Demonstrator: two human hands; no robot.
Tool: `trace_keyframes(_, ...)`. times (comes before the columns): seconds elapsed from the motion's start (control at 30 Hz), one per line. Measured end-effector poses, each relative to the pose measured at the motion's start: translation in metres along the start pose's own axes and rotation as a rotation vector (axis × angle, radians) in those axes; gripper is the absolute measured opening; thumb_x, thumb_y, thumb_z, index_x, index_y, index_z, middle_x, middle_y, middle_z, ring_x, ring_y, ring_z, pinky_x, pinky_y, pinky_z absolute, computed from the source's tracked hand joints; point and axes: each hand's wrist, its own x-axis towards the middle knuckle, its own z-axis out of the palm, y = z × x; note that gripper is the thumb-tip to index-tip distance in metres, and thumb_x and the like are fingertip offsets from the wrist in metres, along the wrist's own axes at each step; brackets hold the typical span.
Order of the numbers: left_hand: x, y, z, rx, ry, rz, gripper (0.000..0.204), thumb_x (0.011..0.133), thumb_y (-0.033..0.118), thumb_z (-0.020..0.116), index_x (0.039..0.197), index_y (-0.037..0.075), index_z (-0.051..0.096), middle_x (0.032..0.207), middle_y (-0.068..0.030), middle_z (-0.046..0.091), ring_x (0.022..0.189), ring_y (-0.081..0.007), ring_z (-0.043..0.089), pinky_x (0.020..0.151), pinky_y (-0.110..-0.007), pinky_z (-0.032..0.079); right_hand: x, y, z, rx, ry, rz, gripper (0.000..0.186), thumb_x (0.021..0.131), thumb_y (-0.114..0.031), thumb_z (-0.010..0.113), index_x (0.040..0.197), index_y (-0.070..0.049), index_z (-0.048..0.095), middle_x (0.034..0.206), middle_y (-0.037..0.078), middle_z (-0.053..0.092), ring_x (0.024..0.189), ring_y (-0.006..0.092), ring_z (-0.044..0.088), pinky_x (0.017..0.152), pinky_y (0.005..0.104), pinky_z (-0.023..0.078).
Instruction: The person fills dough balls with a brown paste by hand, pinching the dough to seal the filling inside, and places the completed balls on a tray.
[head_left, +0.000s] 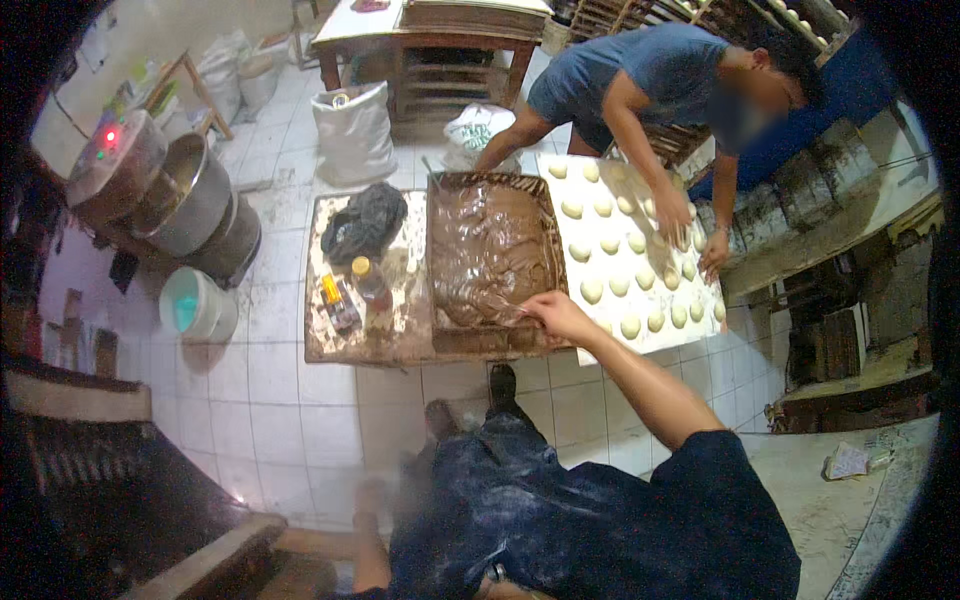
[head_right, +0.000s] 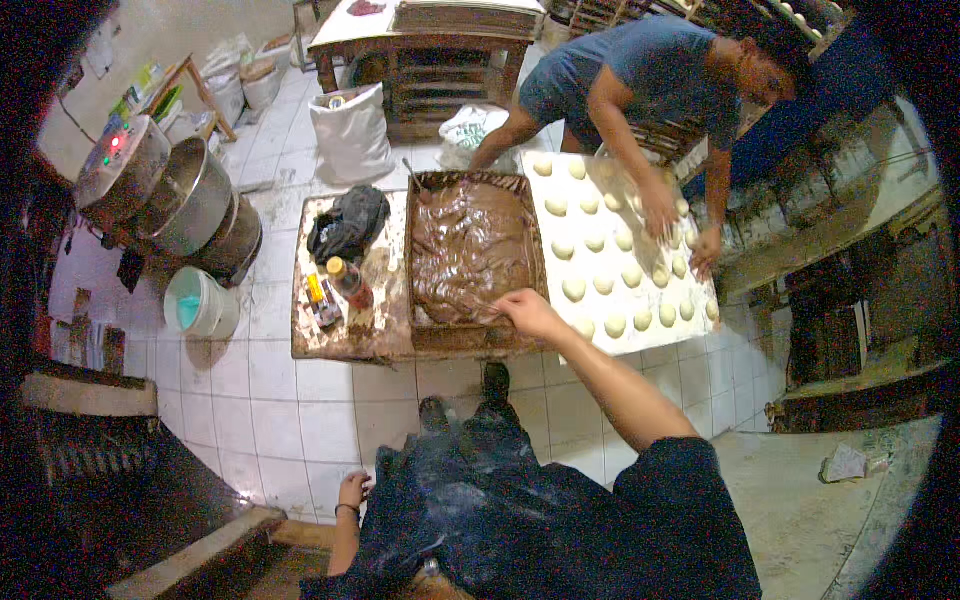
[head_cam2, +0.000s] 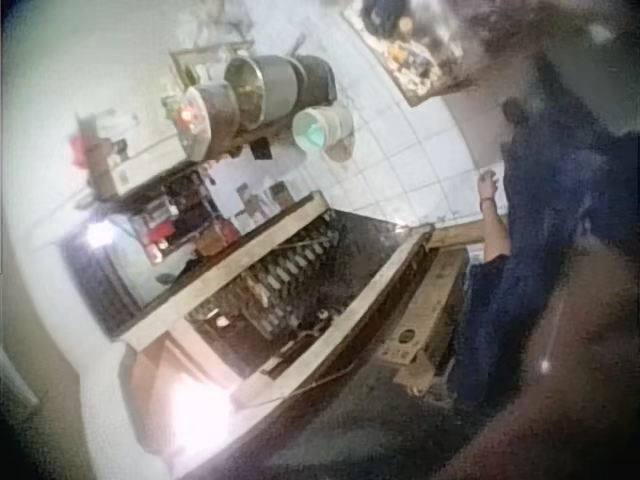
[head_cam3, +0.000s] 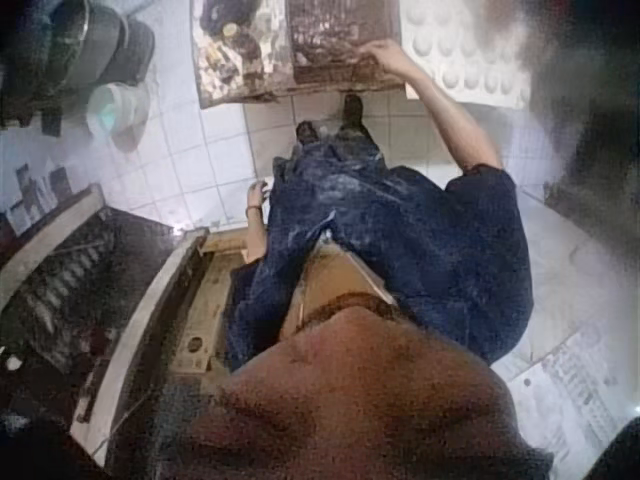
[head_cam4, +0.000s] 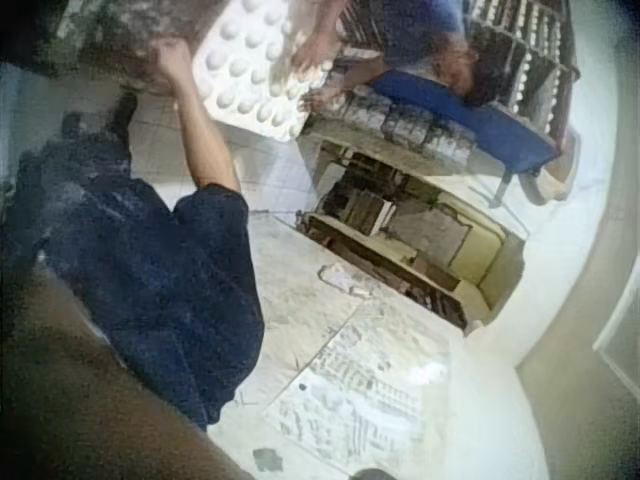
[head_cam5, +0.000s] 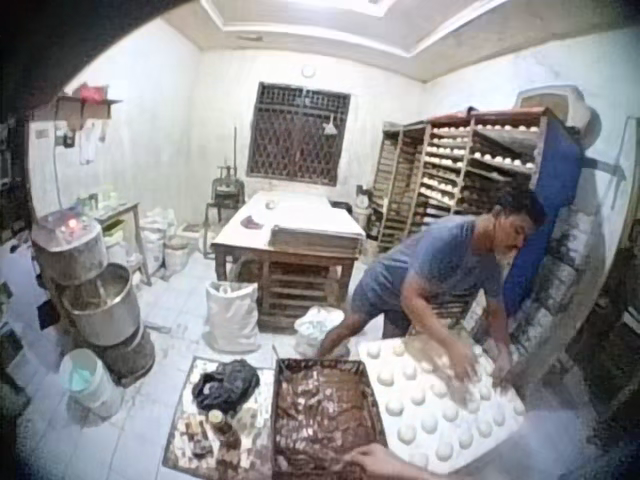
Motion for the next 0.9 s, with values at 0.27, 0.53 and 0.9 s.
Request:
trace_keyframes(0.27, -0.002, 0.016, 0.007, 0.324, -0.018, 0.165, 0.025, 0.092, 0.025, 0.064, 0.11, 0.008, 0.061, 0.1, -0.0094, 0.07, 0.074, -0.0201, 0.068, 0.058, -0.032, 0.051, -0.052, 0.073, 0.062, -0.058, 0.581, -0.035, 0.034, 0.101, -0.024, 0.05, 0.103, 0.002, 0.072, 0.105, 0.023, 0.071, 0.101, 0.0371, 0.067, 0.088, 0.0435, 0.051)
trace_keyframes(0.53, -0.016, 0.132, 0.029, 0.268, -0.033, -0.016, 0.036, 0.095, 0.036, 0.062, 0.117, 0.008, 0.061, 0.107, -0.0086, 0.071, 0.086, -0.0195, 0.069, 0.066, -0.032, 0.053, -0.053, 0.064, 0.073, -0.004, 0.673, 0.01, 0.035, 0.099, -0.03, 0.055, 0.101, -0.002, 0.075, 0.093, 0.022, 0.072, 0.082, 0.0396, 0.069, 0.076, 0.0425, 0.052)
trace_keyframes(0.9, -0.027, 0.16, 0.05, 0.276, -0.028, -0.026, 0.037, 0.095, 0.035, 0.065, 0.121, 0.01, 0.059, 0.109, -0.0081, 0.071, 0.087, -0.0202, 0.068, 0.066, -0.032, 0.052, -0.041, 0.091, 0.084, 0.771, 0.332, 0.189, 0.036, 0.105, -0.037, 0.049, 0.092, -0.005, 0.059, 0.054, -0.005, 0.038, 0.039, 0.0079, 0.035, 0.036, 0.0285, 0.03)
